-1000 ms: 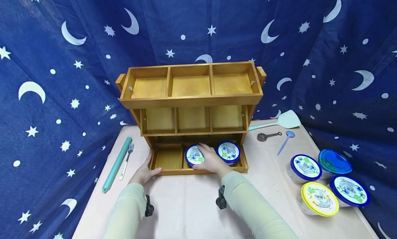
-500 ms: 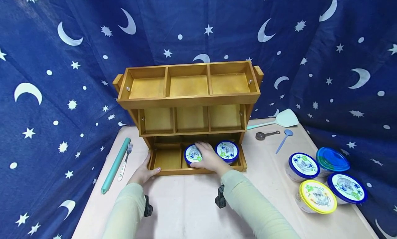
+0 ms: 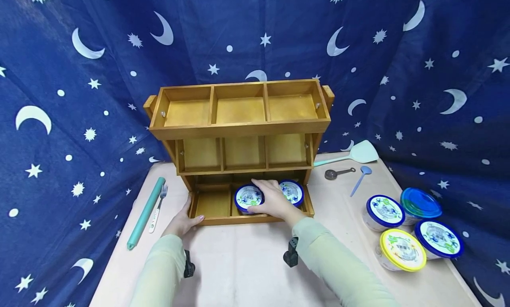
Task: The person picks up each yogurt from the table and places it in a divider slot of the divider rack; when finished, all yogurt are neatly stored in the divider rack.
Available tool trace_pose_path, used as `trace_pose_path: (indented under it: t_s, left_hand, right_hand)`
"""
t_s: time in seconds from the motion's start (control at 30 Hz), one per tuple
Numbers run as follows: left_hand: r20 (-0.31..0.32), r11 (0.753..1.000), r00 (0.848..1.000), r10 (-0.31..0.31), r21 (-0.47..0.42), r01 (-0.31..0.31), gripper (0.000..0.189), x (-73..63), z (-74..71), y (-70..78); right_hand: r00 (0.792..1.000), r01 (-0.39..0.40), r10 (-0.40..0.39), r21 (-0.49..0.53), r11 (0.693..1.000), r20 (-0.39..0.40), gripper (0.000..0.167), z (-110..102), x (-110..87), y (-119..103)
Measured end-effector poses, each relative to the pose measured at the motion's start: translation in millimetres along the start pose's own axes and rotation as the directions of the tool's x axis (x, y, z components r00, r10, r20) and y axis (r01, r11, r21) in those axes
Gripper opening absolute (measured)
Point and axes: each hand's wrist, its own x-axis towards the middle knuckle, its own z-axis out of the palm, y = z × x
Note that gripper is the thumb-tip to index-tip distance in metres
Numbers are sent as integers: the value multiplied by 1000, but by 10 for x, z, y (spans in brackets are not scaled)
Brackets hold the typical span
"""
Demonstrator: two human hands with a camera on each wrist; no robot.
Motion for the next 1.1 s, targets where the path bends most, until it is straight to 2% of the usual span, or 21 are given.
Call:
trace_pose_path:
  t_s: [0.17, 0.4, 0.53, 0.67, 0.8, 0.93, 1.1]
  left_hand:
    - [9, 1000, 1000, 10, -6, -10, 98, -9, -8, -17]
    - [10, 1000, 1000, -6, 8, 6, 99, -17, -27, -54]
    - [10, 1000, 1000, 13, 0, -13, 100, -23, -14, -21]
    - [10, 1000, 1000, 3, -27, -2, 100, -15, -9, 3]
    - [5, 1000, 1000, -8, -20, 8, 99, -14, -17, 8]
    - [4, 1000, 1000, -4, -6, 4, 99, -16, -23, 5]
    - [13, 1000, 1000, -9, 0, 9, 99, -11, -13, -9]
  right_hand:
    - [1000, -17, 17, 6, 1000, 13, 95, -127, -85, 103]
    - [999, -35, 34, 33, 999, 25, 94, -301, -191, 233]
    - [1000, 3, -3, 34, 999, 0, 92, -450, -299, 303]
    - [999, 41, -41, 27, 999, -13, 90, -606, -411, 360]
    - [999, 42, -42, 10, 999, -19, 88, -741, -508, 464]
    - [1000, 4, -4, -1, 1000, -22, 88, -888, -620, 631]
    - [994, -109, 108, -21, 994, -26, 90, -1083, -788, 892]
